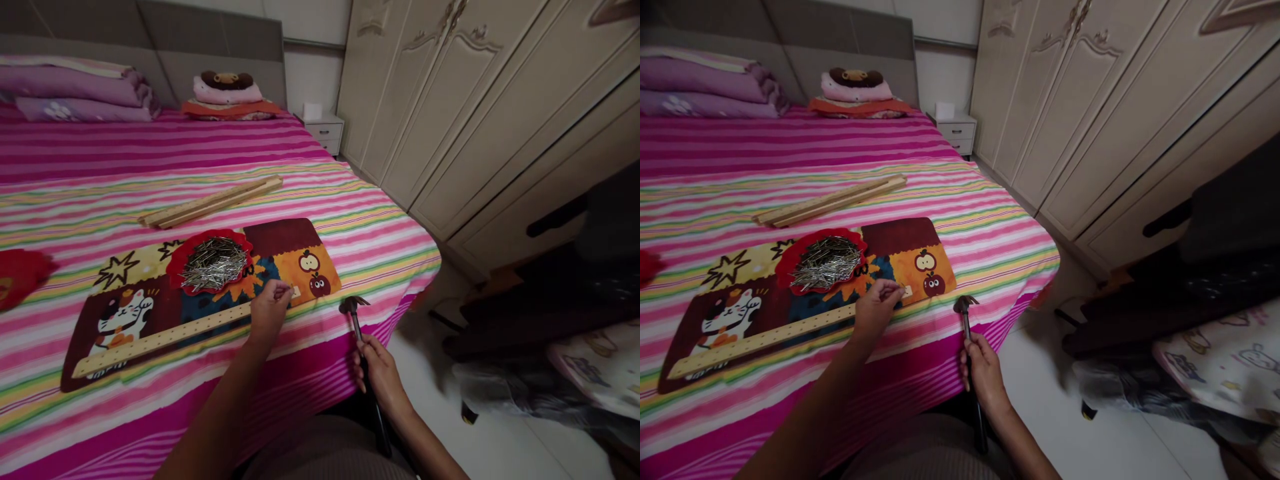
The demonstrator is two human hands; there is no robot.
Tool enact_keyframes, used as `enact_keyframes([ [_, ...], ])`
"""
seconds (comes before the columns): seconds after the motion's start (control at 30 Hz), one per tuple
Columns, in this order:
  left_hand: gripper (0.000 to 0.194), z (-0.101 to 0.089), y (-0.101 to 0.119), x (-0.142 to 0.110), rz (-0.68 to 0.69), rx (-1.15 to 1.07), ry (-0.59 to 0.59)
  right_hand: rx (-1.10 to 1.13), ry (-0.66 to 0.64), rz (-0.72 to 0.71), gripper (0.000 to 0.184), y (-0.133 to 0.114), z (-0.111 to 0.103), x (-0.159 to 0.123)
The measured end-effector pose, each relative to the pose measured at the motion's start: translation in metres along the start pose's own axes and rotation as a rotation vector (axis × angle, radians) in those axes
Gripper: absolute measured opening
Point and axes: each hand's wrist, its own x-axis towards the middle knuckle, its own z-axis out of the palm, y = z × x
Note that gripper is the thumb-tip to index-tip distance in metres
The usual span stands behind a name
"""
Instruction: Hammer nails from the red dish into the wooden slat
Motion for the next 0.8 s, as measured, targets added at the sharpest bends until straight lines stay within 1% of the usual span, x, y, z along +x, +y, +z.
enact_keyframes([
  [0.13, 0.014, 0.001, 0.002, -0.002, 0.020, 0.074, -0.017, -0.013, 0.001, -0.003, 0.034, -0.001, 0.000, -0.001],
  [0.27, 0.014, 0.001, 0.004, -0.004, 0.079, 0.165, -0.029, -0.061, -0.015, -0.032, 0.033, -0.013, 0.006, -0.008],
  [0.33, 0.014, 0.001, 0.004, -0.004, 0.115, 0.209, -0.029, -0.072, -0.057, -0.053, 0.032, -0.022, 0.012, -0.013],
  [0.47, 0.013, 0.002, 0.001, -0.004, 0.187, 0.276, -0.047, -0.092, -0.181, -0.087, 0.028, -0.043, 0.024, -0.020],
  [0.6, 0.013, 0.002, -0.003, -0.005, 0.243, 0.337, -0.055, -0.124, -0.295, -0.090, 0.028, -0.062, 0.040, -0.024],
  [0.7, 0.013, 0.001, -0.005, -0.005, 0.278, 0.365, -0.061, -0.155, -0.318, -0.087, 0.028, -0.072, 0.052, -0.024],
  [0.8, 0.013, 0.001, -0.007, -0.005, 0.283, 0.375, -0.064, -0.222, -0.314, -0.106, 0.025, -0.075, 0.061, -0.020],
])
